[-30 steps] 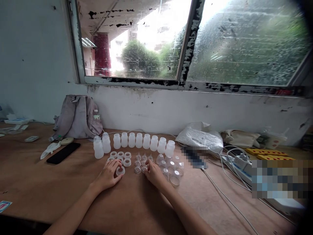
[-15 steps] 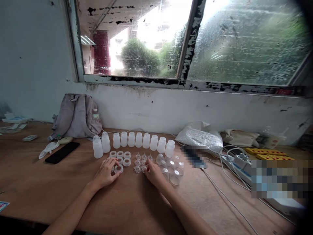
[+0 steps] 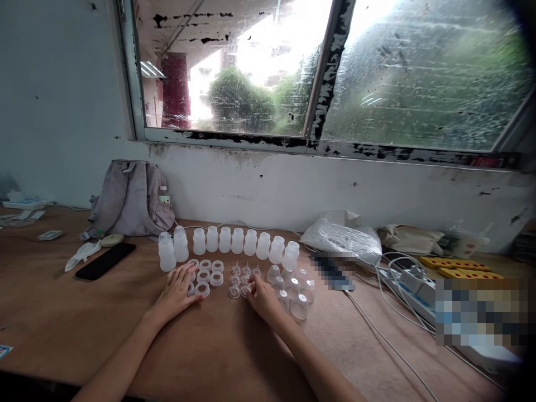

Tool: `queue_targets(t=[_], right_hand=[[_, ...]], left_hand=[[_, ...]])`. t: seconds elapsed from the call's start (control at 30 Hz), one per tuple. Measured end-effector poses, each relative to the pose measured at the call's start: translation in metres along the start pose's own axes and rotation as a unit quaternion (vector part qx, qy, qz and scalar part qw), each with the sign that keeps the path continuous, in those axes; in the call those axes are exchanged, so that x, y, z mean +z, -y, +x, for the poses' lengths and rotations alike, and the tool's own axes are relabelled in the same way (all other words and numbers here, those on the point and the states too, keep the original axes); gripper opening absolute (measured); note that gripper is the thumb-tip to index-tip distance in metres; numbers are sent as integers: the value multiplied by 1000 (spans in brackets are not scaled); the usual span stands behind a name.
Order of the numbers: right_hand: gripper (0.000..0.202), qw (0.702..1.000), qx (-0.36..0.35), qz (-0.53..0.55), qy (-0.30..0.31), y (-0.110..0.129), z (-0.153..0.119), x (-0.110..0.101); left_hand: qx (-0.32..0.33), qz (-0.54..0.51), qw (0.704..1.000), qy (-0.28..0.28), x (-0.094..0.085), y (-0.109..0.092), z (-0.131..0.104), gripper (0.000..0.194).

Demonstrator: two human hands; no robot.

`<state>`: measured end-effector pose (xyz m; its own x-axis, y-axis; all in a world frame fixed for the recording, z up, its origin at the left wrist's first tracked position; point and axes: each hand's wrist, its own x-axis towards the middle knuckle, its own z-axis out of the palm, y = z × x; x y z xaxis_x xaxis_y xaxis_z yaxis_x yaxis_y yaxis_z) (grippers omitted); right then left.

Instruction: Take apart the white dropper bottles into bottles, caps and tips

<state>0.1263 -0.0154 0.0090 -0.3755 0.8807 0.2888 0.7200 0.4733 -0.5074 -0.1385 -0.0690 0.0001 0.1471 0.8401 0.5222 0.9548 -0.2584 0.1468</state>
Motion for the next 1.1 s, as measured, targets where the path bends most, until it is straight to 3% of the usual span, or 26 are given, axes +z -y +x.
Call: queue_targets(t=[0.3,0.4,0.57,0.67,0.77,0.87,0.97,1.03,1.1], right_hand=[[22,1000,-10,-12,-3,0,1,0],[22,1000,-5,-15,-2,0,1,-1],[21,1000,-15,-4,-22,4,-1,-1],[20,999,-23,12,-47,5,-1,-1],[18,997,-26,20,-68,4,0,-1],[17,995,-32,34,-93,4,2,-3],[15,987,-49,60,-140,10,1,-10],[15,980,-69,84,-168,16,-1,-15],[18,973,-95,108,-183,24,-5,-21]], left_hand=[[-3,-8,1000,11,-11,-4,-2,56],[-9,-6,999,-45,-18,-7,3,46],[-16,23,983,-181,-53,-4,48,36],[-95,94,965,-225,-68,9,86,39],[-182,139,957,-178,-66,27,111,36],[-194,154,961,-120,-61,37,120,26],[-195,148,956,-162,-70,27,118,22],[-178,106,951,-228,-83,8,115,22],[-121,0,950,-289,-95,-17,110,26]])
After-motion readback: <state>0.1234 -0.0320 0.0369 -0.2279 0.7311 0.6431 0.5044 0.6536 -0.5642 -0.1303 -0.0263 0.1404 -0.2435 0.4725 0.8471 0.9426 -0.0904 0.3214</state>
